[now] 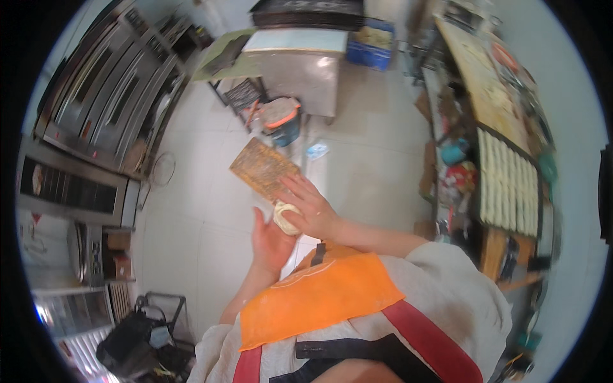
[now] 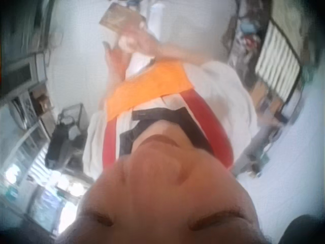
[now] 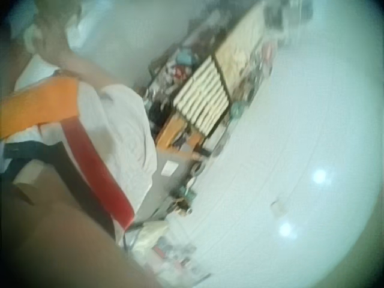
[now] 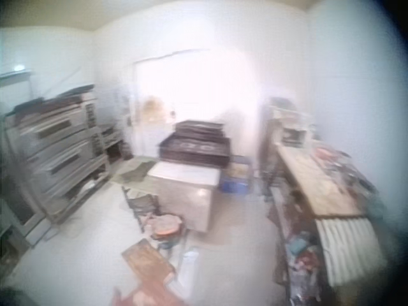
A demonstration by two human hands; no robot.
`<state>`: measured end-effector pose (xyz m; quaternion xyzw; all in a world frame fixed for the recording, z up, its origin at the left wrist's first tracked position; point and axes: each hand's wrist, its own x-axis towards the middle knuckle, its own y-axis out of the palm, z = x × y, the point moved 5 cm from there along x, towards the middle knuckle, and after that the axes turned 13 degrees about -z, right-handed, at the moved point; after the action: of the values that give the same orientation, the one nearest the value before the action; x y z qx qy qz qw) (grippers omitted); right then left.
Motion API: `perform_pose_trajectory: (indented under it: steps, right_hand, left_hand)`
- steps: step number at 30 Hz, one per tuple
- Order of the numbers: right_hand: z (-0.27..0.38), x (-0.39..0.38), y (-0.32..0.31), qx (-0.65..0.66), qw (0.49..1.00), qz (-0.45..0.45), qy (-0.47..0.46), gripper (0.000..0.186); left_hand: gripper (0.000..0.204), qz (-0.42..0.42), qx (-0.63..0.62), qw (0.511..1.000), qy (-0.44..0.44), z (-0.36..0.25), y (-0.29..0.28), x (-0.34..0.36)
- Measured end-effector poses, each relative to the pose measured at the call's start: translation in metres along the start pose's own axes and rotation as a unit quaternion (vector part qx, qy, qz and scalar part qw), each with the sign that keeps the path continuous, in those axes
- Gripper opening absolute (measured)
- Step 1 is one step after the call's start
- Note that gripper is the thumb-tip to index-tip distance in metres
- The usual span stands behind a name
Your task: The person flattens pieces of dough with their hands and uses a large knife to spread a dark filling onto them. They roll the dough into cylinders and place them on a baking tray, clean the workspace using a scraper and a cloth, and use a brush to apply a liquid to the rolls.
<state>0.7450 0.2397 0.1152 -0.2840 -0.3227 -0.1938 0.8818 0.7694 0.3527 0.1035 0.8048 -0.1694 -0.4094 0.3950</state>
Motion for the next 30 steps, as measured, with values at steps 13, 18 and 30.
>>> perform_pose_trajectory:
  steps: [13, 18, 30]
  right_hand:
    - [0.067, 0.185, 0.329, 0.382, 0.889, 0.226, -0.113, 0.073]
    - [0.054, 0.256, 0.480, 0.222, 0.888, 0.352, -0.197, 0.066]
    - [-0.098, 0.451, 0.637, 0.333, 0.891, 0.138, 0.275, 0.061]
  left_hand:
    - [0.071, -0.233, -0.128, 0.885, 0.381, -0.343, -0.130, -0.005]
    - [0.061, -0.173, -0.057, 0.912, 0.367, -0.429, -0.170, -0.011]
    - [0.060, -0.116, 0.054, 0.935, 0.330, -0.699, -0.181, 0.175]
